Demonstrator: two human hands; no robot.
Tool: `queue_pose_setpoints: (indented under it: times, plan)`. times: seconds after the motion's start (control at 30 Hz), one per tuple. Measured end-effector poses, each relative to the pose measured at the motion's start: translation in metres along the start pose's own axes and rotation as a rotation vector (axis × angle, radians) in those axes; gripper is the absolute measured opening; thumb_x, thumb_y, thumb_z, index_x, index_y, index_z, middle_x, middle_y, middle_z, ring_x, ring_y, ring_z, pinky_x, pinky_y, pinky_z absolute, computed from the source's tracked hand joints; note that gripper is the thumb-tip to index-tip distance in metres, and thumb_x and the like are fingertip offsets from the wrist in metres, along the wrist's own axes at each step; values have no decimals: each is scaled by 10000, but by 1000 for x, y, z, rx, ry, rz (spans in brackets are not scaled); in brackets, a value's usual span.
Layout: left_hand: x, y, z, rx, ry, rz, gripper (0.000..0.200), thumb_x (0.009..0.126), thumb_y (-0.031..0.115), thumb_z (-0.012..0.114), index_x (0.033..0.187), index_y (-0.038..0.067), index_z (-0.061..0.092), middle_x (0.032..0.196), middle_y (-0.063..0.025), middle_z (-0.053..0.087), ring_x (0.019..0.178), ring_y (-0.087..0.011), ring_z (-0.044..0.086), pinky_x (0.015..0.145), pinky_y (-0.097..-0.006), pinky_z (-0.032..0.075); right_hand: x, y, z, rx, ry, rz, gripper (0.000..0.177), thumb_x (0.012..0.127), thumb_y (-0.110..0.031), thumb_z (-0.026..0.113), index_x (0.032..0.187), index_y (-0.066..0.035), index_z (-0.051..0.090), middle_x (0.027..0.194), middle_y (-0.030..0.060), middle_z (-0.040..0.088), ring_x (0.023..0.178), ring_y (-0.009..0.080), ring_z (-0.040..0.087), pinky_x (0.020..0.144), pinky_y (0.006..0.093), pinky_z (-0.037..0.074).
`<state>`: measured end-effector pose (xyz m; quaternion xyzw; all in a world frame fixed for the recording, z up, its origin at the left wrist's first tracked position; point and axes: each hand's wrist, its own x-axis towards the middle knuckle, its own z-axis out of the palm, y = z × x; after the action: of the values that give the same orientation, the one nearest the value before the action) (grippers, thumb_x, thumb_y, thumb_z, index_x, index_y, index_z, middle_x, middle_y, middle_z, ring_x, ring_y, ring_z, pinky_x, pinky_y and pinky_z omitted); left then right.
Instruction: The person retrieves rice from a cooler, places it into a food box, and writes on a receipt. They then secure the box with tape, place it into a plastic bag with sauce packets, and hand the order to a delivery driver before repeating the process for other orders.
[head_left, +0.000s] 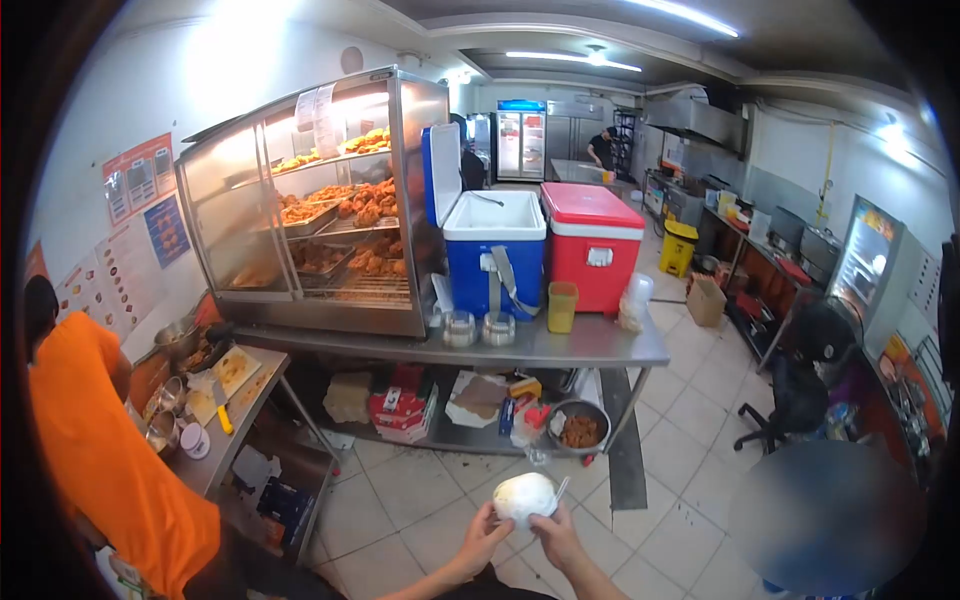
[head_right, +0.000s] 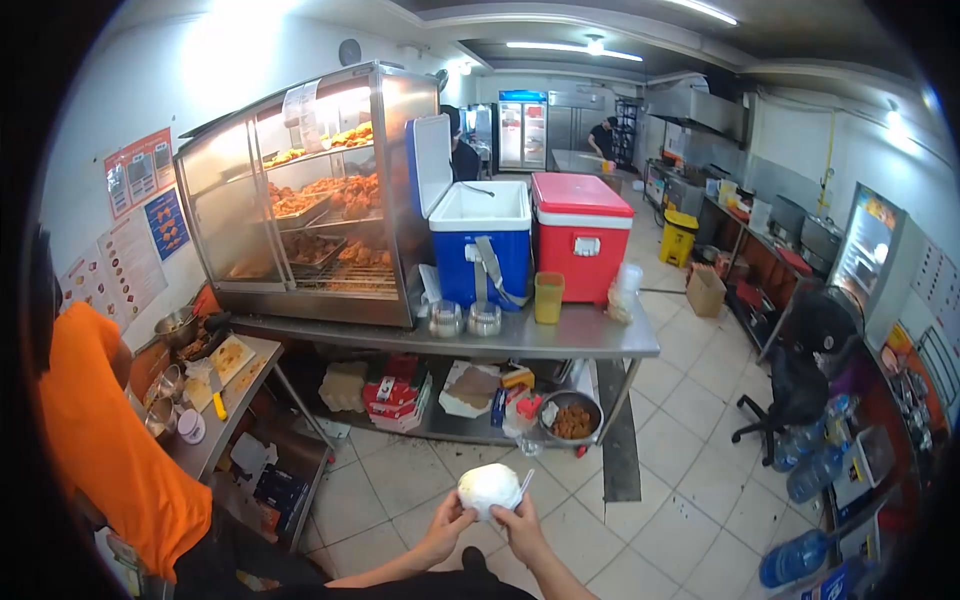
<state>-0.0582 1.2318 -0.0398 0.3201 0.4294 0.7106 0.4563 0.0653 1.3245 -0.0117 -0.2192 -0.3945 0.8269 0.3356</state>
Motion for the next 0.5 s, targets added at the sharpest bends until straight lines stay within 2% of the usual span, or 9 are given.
queue_pose_setpoints:
  times: [0.07, 0.1, 0.13, 0.17, 0.23, 0.3, 0.33, 0.4, 0.5]
  plan:
    - [30, 1, -21, 133, 84, 19, 401, 894, 113, 617, 1238, 10, 437, 1170, -82, 558, 1080, -164, 537, 929, -292, 436, 45, 4, -1, 7, -6, 51, 500, 794, -22, 604, 1262, -49, 430, 1098, 53, 573, 953, 153, 552, 776, 263, 419]
    - [46, 6, -30, 130, 85, 15, 413, 896, 109, 611, 1256, 16, 431, 1166, -84, 557, 1046, -165, 548, 905, -300, 444, 67, 5, 0, 138, -36, 97, 493, 798, -61, 583, 1268, -50, 432, 1134, 70, 573, 1000, 184, 558, 820, 300, 426]
    - [63, 7, -37, 132, 84, 23, 413, 896, 109, 611, 1256, 16, 431, 1166, -84, 557, 1046, -165, 548, 905, -300, 444, 90, 4, 3, 267, -69, 139, 491, 803, -100, 561, 1274, -51, 433, 1169, 88, 573, 1047, 215, 563, 864, 338, 433]
    - [84, 8, -45, 104, 44, 79, 389, 894, 112, 611, 1239, 14, 460, 1140, -83, 574, 1021, -161, 559, 892, -300, 447, 114, -2, 5, 261, -79, 128, 491, 803, -100, 561, 1274, -51, 433, 1169, 88, 573, 1047, 215, 563, 864, 338, 433]
    - [123, 13, -57, 54, 6, 138, 365, 892, 114, 610, 1221, 12, 489, 1114, -81, 591, 996, -156, 569, 879, -300, 451, 150, -22, 9, 393, -85, 181, 530, 792, -172, 531, 1295, -42, 427, 1242, 121, 555, 1128, 268, 546, 943, 424, 417]
    - [164, 26, -72, 385, -41, 152, 281, 904, 126, 564, 1156, 4, 541, 1077, -72, 609, 989, -152, 573, 883, -288, 440, 195, -55, 12, 414, -76, 138, 551, 783, -185, 534, 1302, -34, 423, 1261, 130, 546, 1158, 279, 531, 969, 436, 407]
    - [181, 35, -73, 373, -36, 154, 281, 904, 126, 564, 1156, 4, 541, 1077, -72, 609, 989, -152, 573, 883, -288, 440, 216, -72, 14, 462, -62, 98, 573, 774, -197, 538, 1308, -26, 420, 1280, 139, 538, 1188, 290, 516, 995, 448, 397]
    - [211, 55, -76, 583, 29, 184, 229, 894, 149, 583, 1071, 6, 607, 1021, -69, 638, 942, -153, 595, 833, -294, 462, 262, -114, 16, 393, -73, -22, 545, 795, -189, 543, 1300, -20, 425, 1268, 144, 544, 1181, 286, 520, 1005, 448, 389]
    - [244, 65, -92, 715, 30, 206, 252, 884, 163, 602, 1088, 15, 602, 991, -94, 641, 936, -173, 608, 824, -311, 480, 340, -181, 13, 79, -68, -182, 507, 845, -183, 531, 1315, -36, 411, 1263, 146, 537, 1139, 278, 549, 971, 447, 433]
